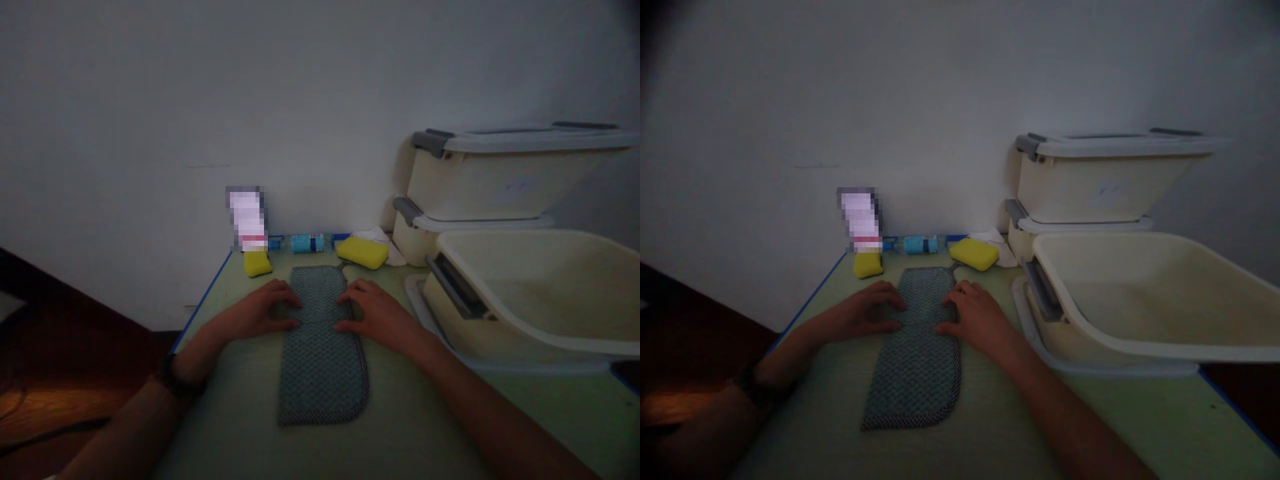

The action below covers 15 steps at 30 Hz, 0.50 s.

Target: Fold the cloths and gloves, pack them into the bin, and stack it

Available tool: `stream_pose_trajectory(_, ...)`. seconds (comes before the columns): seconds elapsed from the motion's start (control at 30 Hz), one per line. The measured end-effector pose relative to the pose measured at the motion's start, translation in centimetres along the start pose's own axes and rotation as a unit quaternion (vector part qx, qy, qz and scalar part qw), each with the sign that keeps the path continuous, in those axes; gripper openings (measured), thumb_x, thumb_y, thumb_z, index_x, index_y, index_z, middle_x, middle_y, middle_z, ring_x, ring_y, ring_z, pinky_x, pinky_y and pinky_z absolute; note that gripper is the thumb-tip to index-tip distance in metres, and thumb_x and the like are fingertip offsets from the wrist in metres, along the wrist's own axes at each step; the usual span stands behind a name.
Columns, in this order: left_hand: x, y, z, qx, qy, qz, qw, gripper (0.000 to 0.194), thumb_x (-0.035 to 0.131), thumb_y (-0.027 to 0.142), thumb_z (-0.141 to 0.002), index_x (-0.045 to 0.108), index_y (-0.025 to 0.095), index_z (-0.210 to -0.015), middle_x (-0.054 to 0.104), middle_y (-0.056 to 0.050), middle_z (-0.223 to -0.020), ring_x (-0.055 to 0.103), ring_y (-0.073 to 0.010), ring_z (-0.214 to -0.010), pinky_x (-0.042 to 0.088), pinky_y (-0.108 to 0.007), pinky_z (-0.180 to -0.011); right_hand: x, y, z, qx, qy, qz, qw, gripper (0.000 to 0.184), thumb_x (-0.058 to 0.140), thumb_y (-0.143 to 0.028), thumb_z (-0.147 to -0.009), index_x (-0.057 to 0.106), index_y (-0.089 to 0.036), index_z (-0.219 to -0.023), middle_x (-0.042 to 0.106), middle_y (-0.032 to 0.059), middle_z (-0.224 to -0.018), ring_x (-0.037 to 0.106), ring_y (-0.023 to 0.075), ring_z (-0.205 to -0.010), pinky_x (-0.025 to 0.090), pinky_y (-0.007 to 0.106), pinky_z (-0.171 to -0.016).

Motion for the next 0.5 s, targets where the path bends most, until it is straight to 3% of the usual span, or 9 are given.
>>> stream_pose_trajectory(0.17, 0.32, -0.11, -0.09, 0.022, 0.022, -0.004, 1.000, 0.017, 0.054, 0.030, -0.079, 0.059, 0.020, -0.090, 0.050, -0.004, -0.095, 0.049, -0.0163, -0.092, 0.041, -0.032, -0.083, -0.03, -0.02, -0.22, -0.001, 0.011, 0.002, 1.000, 0.034, 0.069, -0.037, -0.065, 0.062, -0.018, -0.091, 0.056, 0.0066, -0.094, 0.052, 0.0211, -0.090, 0.042, 0.035, -0.081)
stream_pose_trajectory(0.33, 0.17, -0.02, -0.27, 0.043, 0.084, 0.004, 0.996, 0.013, 0.052, 0.028, -0.079, 0.057, 0.019, -0.086, 0.053, -0.005, -0.097, 0.047, -0.0185, -0.101, 0.038, -0.036, -0.089, 0.25, 0.20, -0.71, -0.030, 0.038, 0.013, 0.999, 0.017, 0.062, -0.032, -0.072, 0.062, -0.018, -0.082, 0.057, 0.0057, -0.088, 0.051, 0.0199, -0.089, 0.041, 0.034, -0.081)
stream_pose_trajectory(0.43, -0.22, -0.31, -0.36, -0.004, 0.139, 0.070, 0.988, 0.015, 0.049, 0.030, -0.081, 0.054, 0.020, -0.089, 0.057, -0.006, -0.103, 0.045, -0.0199, -0.108, 0.036, -0.039, -0.092, 0.21, 0.10, -0.93, -0.055, 0.075, -0.034, 0.995, 0.010, 0.057, -0.026, -0.075, 0.059, -0.017, -0.080, 0.059, 0.0059, -0.089, 0.051, 0.0192, -0.090, 0.040, 0.035, -0.082)
stream_pose_trajectory(0.5, -0.60, -0.49, -0.25, -0.063, 0.196, 0.144, 0.968, 0.017, 0.047, 0.034, -0.082, 0.051, 0.019, -0.090, 0.060, -0.005, -0.096, 0.053, -0.0189, -0.096, 0.042, -0.036, -0.083, -0.35, -0.22, -0.86, -0.058, 0.119, -0.120, 0.984, 0.009, 0.054, -0.024, -0.077, 0.057, -0.017, -0.081, 0.060, 0.0052, -0.089, 0.052, 0.0179, -0.090, 0.040, 0.034, -0.082)
Point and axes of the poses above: each hand's wrist, its own z-axis away from the middle knuckle, its own x-axis out of the palm, y = z × x, the point moved 5 cm from there along -z, towards the middle knuckle
